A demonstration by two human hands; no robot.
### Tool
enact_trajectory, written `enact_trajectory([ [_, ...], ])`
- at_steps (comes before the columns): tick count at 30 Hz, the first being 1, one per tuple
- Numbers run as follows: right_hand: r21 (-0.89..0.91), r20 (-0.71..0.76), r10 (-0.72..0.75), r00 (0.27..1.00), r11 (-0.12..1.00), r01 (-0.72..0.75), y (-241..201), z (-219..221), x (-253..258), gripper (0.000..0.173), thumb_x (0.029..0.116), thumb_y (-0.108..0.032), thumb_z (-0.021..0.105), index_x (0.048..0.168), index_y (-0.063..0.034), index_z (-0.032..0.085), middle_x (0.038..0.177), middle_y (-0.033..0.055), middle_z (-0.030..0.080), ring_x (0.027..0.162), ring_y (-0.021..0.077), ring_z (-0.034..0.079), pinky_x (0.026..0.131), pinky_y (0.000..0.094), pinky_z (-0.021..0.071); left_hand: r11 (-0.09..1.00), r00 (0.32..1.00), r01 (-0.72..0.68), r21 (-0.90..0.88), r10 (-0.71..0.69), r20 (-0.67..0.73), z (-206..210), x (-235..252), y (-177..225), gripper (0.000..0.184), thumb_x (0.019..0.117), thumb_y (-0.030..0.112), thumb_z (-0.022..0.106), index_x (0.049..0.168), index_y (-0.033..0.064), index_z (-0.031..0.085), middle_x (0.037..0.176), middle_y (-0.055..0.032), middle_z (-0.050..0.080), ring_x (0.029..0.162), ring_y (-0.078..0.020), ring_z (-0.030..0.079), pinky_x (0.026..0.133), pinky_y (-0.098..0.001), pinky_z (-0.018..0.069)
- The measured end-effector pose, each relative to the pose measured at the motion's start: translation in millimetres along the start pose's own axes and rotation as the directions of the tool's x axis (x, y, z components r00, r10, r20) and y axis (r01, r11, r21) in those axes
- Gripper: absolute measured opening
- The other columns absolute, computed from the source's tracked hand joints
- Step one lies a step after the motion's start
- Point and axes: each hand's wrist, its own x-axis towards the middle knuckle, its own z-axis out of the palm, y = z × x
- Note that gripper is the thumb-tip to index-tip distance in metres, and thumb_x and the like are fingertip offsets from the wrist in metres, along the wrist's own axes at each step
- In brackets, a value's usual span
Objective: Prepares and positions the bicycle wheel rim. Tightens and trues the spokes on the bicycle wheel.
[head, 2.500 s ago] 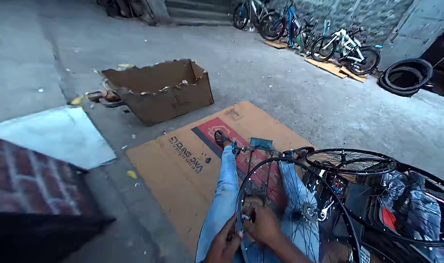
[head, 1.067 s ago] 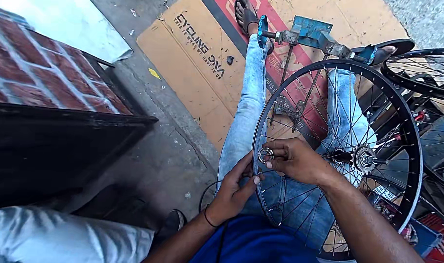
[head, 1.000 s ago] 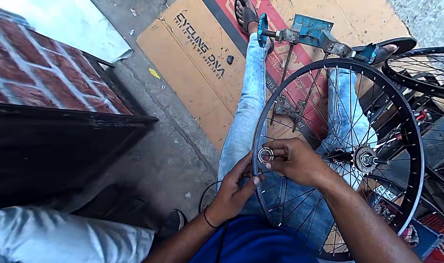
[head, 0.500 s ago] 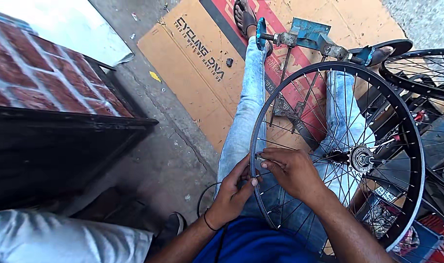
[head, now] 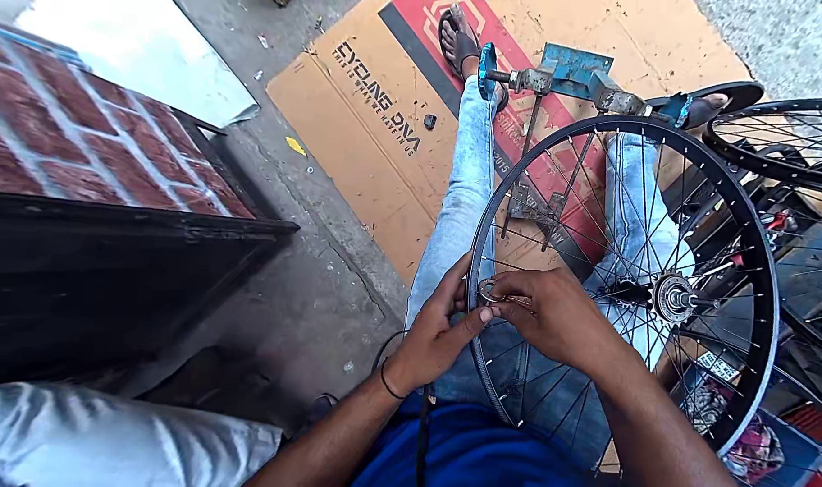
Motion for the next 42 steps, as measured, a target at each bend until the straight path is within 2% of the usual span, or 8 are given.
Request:
enact_trajectory([
  [10,-0.092,-0.386,-0.031,0.922,0.996,-0.005,-2,-6,-27,0.043,0.0927,-0.027,0.072,0.134,-0.0161,0.068,0.12,-0.0035,0.073,0.111,0.0117,0.067,0.095,0.0362,0.0566,1.0,0.999,-0.019,0.019,0.019,0.026,-6,2,-1,0.076,0.0982,0.024,0.063,0.162,0.0141,0.024,0.105,-0.0064,0.067,0.086,-0.018,0.068,0.076,-0.0319,0.0614],
  [16,-0.292,-0.412,-0.039,0.91,0.952,-0.091,16,20,-27,0.03,0.1028,-0.031,0.06,0.121,-0.0152,0.077,0.127,0.0039,0.072,0.113,0.0227,0.07,0.104,0.0485,0.0529,1.0,1.0,-0.008,0.01,0.008,0.027,-7,0,-3,0.076,0.0979,0.027,0.064,0.162,0.0164,0.025,0.1,-0.0052,0.066,0.084,-0.0182,0.067,0.076,-0.0313,0.0607],
  [21,-0.086,-0.382,-0.116,0.917,0.992,0.09,8,28,-5,0.028,0.1056,-0.028,0.057,0.123,-0.0161,0.076,0.122,0.0026,0.074,0.103,0.016,0.073,0.087,0.0382,0.06,0.999,0.999,-0.035,-0.01,0.036,0.039,-4,-7,-5,0.075,0.0979,0.028,0.065,0.161,0.0182,0.026,0.103,-0.0064,0.066,0.086,-0.019,0.068,0.075,-0.0318,0.061],
  [25,0.084,-0.327,0.017,0.945,0.996,0.011,2,23,7,0.026,0.1045,-0.034,0.058,0.113,-0.0213,0.079,0.078,-0.0055,0.071,0.062,0.0096,0.063,0.053,0.0375,0.052,0.998,0.999,-0.032,-0.045,0.034,0.039,-4,-14,-10,0.074,0.0977,0.032,0.067,0.16,0.0206,0.028,0.098,-0.0063,0.065,0.082,-0.0181,0.067,0.073,-0.03,0.0603],
  [30,0.231,-0.228,0.02,0.973,0.972,0.035,5,21,-1,0.019,0.0991,-0.025,0.068,0.113,-0.022,0.081,0.124,-0.0045,0.073,0.098,0.0062,0.072,0.082,0.0359,0.0625,0.997,0.998,-0.027,-0.078,0.031,0.047,-3,-20,-14,0.075,0.0978,0.031,0.068,0.16,0.021,0.027,0.104,-0.008,0.067,0.086,-0.0191,0.068,0.076,-0.0307,0.0603],
  [33,0.358,-0.271,0.202,0.941,0.929,-0.096,-4,26,0,0.026,0.0842,-0.015,0.085,0.11,-0.0193,0.08,0.114,-0.0061,0.076,0.081,0.0067,0.073,0.073,0.0344,0.0654,0.995,0.998,-0.025,-0.091,0.029,0.047,-2,-22,-15,0.075,0.0973,0.029,0.068,0.159,0.0211,0.027,0.106,-0.0088,0.066,0.088,-0.0199,0.068,0.078,-0.0315,0.0607],
  [35,0.241,-0.325,0.272,0.906,0.95,-0.198,-13,29,3,0.046,0.0798,-0.012,0.086,0.122,-0.0213,0.071,0.095,-0.0087,0.077,0.071,0.0081,0.072,0.063,0.0376,0.063,0.995,0.998,-0.035,-0.098,0.041,0.051,0,-24,-14,0.076,0.0973,0.029,0.069,0.16,0.0215,0.026,0.105,-0.0084,0.066,0.087,-0.0194,0.068,0.078,-0.0312,0.0603],
  [42,-0.209,-0.216,0.231,0.949,0.938,-0.276,-31,26,9,0.017,0.0884,-0.03,0.067,0.084,-0.0139,0.068,0.06,0.0032,0.06,0.055,0.0241,0.063,0.047,0.046,0.0466,0.997,0.999,-0.029,-0.07,0.033,0.044,0,-25,-9,0.077,0.0967,0.032,0.068,0.16,0.0216,0.025,0.118,-0.01,0.068,0.097,-0.0242,0.071,0.083,-0.0357,0.0622],
])
